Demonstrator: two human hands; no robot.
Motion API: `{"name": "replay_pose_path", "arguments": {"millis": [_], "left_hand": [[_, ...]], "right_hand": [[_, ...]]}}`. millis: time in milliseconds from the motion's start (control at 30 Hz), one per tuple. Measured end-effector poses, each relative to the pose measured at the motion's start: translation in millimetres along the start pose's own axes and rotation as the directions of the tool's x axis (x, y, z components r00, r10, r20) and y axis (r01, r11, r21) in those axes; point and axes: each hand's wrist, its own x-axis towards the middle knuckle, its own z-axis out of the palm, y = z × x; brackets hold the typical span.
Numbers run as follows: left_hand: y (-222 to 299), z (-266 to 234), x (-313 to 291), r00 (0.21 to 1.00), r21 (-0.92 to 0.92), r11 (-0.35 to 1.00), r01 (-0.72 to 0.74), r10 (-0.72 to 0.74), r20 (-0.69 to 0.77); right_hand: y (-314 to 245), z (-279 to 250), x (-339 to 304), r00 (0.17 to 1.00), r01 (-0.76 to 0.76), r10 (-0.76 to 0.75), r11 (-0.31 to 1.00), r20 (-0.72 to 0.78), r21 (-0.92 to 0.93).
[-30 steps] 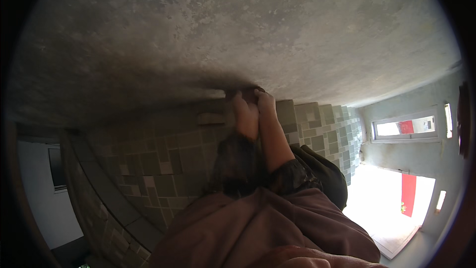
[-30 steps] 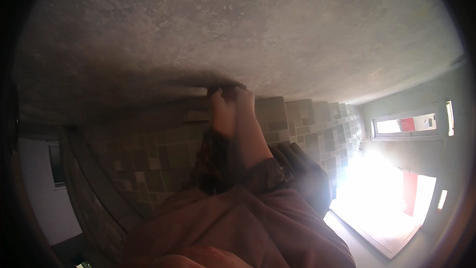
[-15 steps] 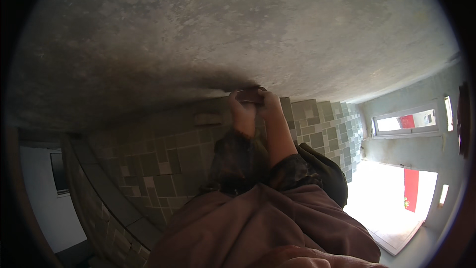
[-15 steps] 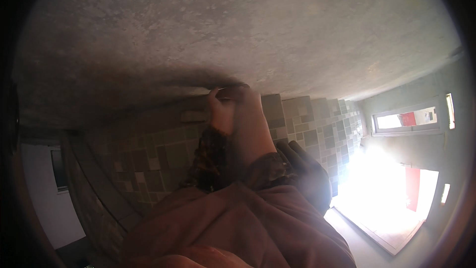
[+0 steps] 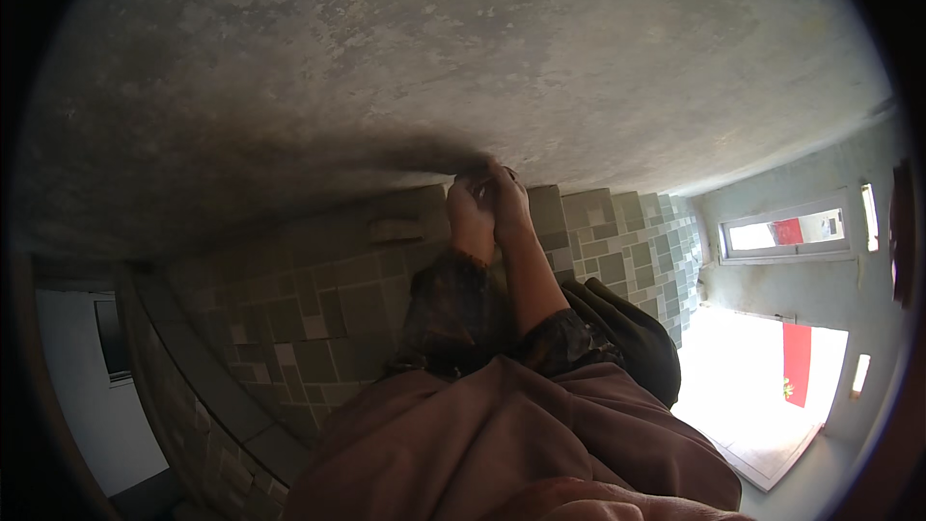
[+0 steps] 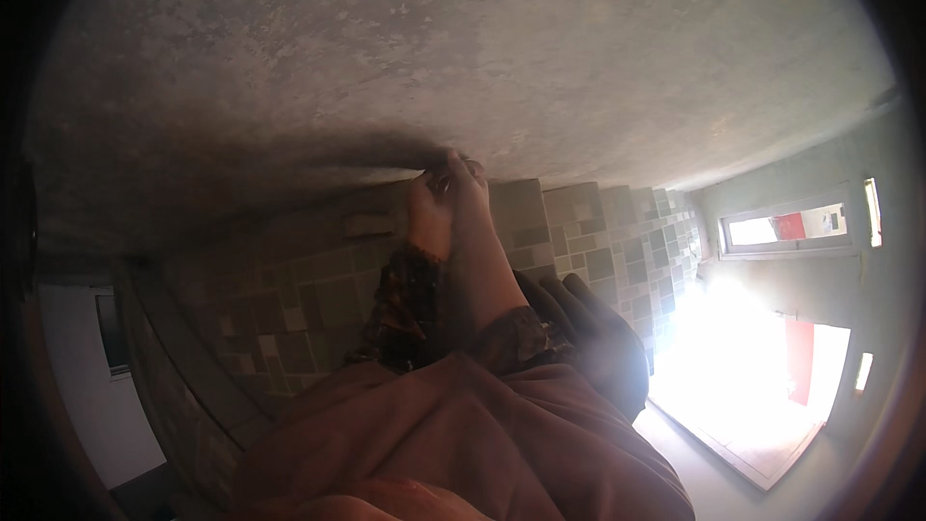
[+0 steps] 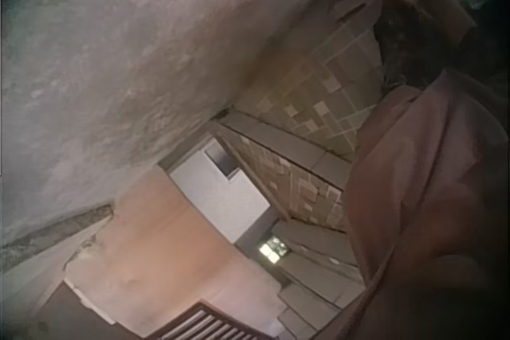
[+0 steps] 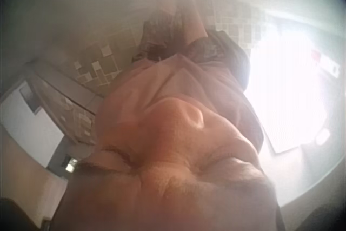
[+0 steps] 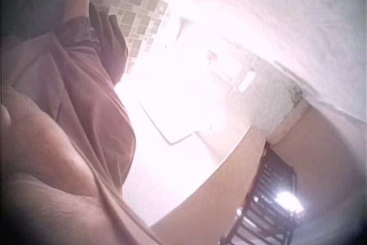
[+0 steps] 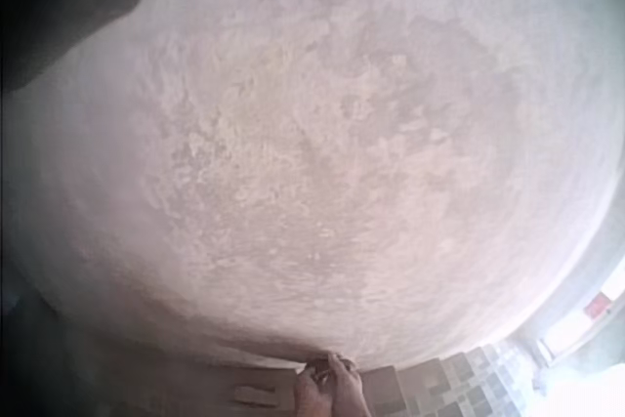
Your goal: The person sands a ceiling surface using a sanding block, moving it back and forth across the area. The person occasionally pauses to feel the surface with their hand.
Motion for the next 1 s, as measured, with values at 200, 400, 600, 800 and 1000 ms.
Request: {"name": "replay_pose_path", "arguments": {"millis": [200,400,600,800,1000], "left_hand": [[10,-14,-10,0.986,0.416,0.902,-0.116,0.054,0.159],[32,29,-37,0.971,0.166,0.976,-0.138,0.167,-0.173],[51,69,-27,0.902,0.018,0.983,-0.185,0.177,-0.394],[63,74,-25,0.880,0.012,0.955,-0.295,0.276,-0.386],[73,84,-32,0.900,0.000,0.945,-0.327,0.312,-0.305]], "right_hand": [[-13,3,-5,0.992,-0.126,0.125,0.987,0.018,0.098],[21,-5,18,0.997,-0.047,0.027,0.959,0.077,0.280],[22,-1,37,0.943,0.325,-0.263,0.588,0.205,-0.741],[28,5,41,0.972,0.232,-0.219,0.836,0.084,-0.497],[64,18,65,0.949,0.025,0.145,0.850,-0.279,0.526]]}}
